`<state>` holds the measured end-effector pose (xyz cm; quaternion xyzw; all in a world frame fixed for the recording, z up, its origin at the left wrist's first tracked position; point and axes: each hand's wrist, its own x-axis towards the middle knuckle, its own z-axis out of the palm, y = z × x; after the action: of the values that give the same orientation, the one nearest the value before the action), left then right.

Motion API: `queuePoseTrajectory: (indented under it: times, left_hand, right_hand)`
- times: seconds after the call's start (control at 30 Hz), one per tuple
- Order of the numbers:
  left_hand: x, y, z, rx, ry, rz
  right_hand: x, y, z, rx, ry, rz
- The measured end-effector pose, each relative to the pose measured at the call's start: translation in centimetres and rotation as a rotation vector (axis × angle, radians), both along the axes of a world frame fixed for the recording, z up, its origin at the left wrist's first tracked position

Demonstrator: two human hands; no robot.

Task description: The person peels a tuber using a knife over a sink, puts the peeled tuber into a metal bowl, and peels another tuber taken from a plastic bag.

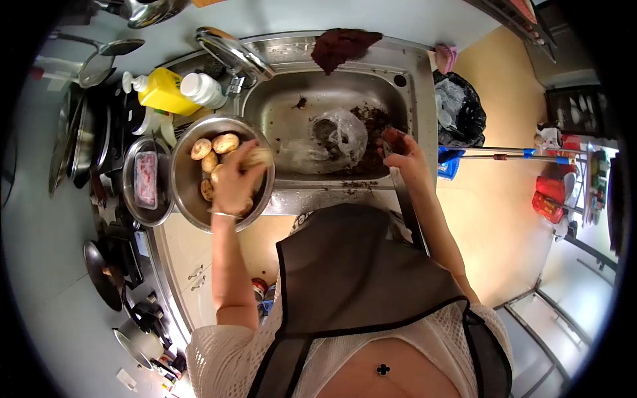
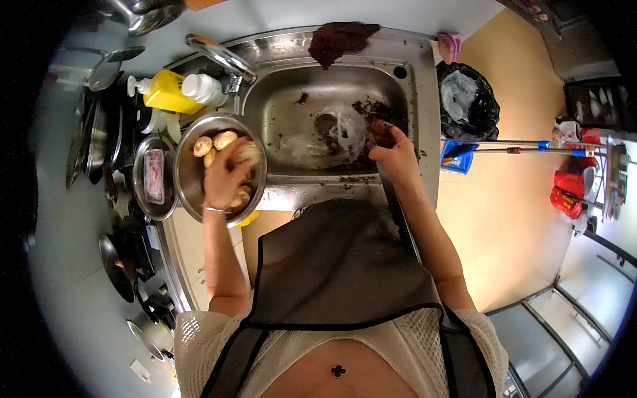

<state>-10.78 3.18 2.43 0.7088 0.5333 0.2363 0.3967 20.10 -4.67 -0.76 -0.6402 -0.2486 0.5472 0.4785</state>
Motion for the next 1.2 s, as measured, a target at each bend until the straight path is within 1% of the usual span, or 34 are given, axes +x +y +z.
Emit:
queuePoseTrajectory:
  times: [0.07, 0.1, 0.17, 0.2, 0.27, 0.33, 0.37, 0.43, 0.47, 0.53, 0.6, 0.63, 0.67, 0.7, 0.73, 0.77, 0.8, 0.87, 0.9, 0.93, 0.97, 1.03, 1.07, 1.13, 1.17, 1.2]
  left_hand:
    - [-2.5, 0.5, -0.9, 0.078, 0.308, 0.109]
    - [-2.5, 0.0, -1.5, 0.076, 0.304, 0.101]
    - [-2.1, -0.7, -2.5, 0.481, 0.888, 0.194]
    - [-0.3, -0.6, -1.7, 0.656, 0.818, 0.221]
    - [2.9, -1.0, -2.8, 0.556, 0.533, 0.022]
    - [7.6, -1.6, -5.2, 0.157, 0.271, -0.121]
    - [9.2, -0.7, -7.9, 0.0, 0.156, -0.284]
    - [12.6, 0.7, -15.8, -0.144, 0.379, -0.324]
    - [13.9, 0.7, -17.4, -0.145, 0.37, -0.326]
    - [16.2, 0.3, -19.9, -0.402, 0.681, -0.427]
    - [18.4, -1.1, -23.8, -0.65, 0.624, -0.815]
    - [19.9, -1.4, -21.2, -0.61, 0.759, -0.849]
    - [20.6, -1.6, -20.1, -0.623, 0.75, -0.849]
    - [21.1, -1.8, -19.4, -0.605, 0.664, -0.853]
    - [21.3, -2.2, -19.2, -0.586, 0.58, -0.857]
    - [21.1, -2.8, -20.1, -0.454, 0.537, -0.832]
    - [20.9, -2.9, -20.1, -0.462, 0.535, -0.835]
    - [20.0, -2.2, -20.2, -0.482, 0.373, -0.718]
    - [19.3, -1.7, -20.9, -0.542, 0.24, -0.561]
    - [18.8, -1.0, -20.0, -0.42, 0.254, -0.309]
    - [18.2, 0.8, -19.4, -0.521, 0.257, -0.18]
    - [17.0, 3.0, -21.1, -0.51, 0.456, 0.118]
    - [16.6, 3.7, -21.6, -0.513, 0.454, 0.12]
    - [16.3, 5.1, -21.4, -0.417, 0.784, -0.266]
    - [16.4, 5.1, -22.6, -0.414, 0.781, -0.265]
    - [16.6, 4.8, -24.6, -0.412, 0.656, -0.337]
  right_hand:
    - [0.4, 0.3, -2.0, 0.032, -0.146, -0.048]
    - [0.3, 0.6, -2.9, -0.041, -0.163, -0.049]
    - [-0.1, 0.5, -3.7, -0.077, -0.211, -0.038]
    - [-0.2, 0.5, -3.9, -0.11, -0.255, -0.017]
    - [-0.2, 0.2, -4.1, -0.117, -0.257, -0.01]
    - [-0.5, -0.2, -3.8, -0.147, -0.239, 0.007]
    - [-0.7, -0.5, -3.6, -0.148, -0.191, -0.031]
    - [-0.5, -1.5, -4.1, -0.108, -0.185, -0.018]
    - [-0.4, -2.1, -4.3, -0.069, -0.173, 0.003]
    - [-0.3, -3.0, -3.2, -0.099, -0.165, 0.009]
    - [0.1, -4.2, -3.2, -0.125, -0.073, -0.087]
    - [0.3, -4.6, -3.1, -0.156, -0.099, -0.077]
    - [0.5, -4.8, -3.0, -0.169, -0.101, -0.07]
    - [0.6, -5.1, -3.1, -0.204, -0.066, -0.067]
    - [0.7, -5.4, -3.1, -0.239, -0.029, -0.068]
    - [0.7, -5.6, -3.4, -0.249, -0.027, -0.071]
    - [0.7, -5.8, -3.8, -0.232, -0.016, -0.067]
    - [0.6, -5.7, -3.9, -0.215, -0.005, -0.058]
    - [0.5, -5.5, -3.6, -0.224, 0.022, -0.069]
    - [0.4, -5.5, -3.4, -0.234, 0.049, -0.082]
    - [0.4, -5.6, -3.5, -0.236, 0.048, -0.083]
    - [0.5, -5.9, -3.6, -0.248, 0.021, -0.063]
    - [0.5, -6.1, -3.6, -0.251, 0.019, -0.061]
    - [0.6, -6.4, -3.4, -0.251, 0.031, -0.103]
    - [0.7, -6.5, -3.4, -0.236, 0.047, -0.102]
    - [0.8, -6.7, -3.4, -0.234, 0.042, -0.103]
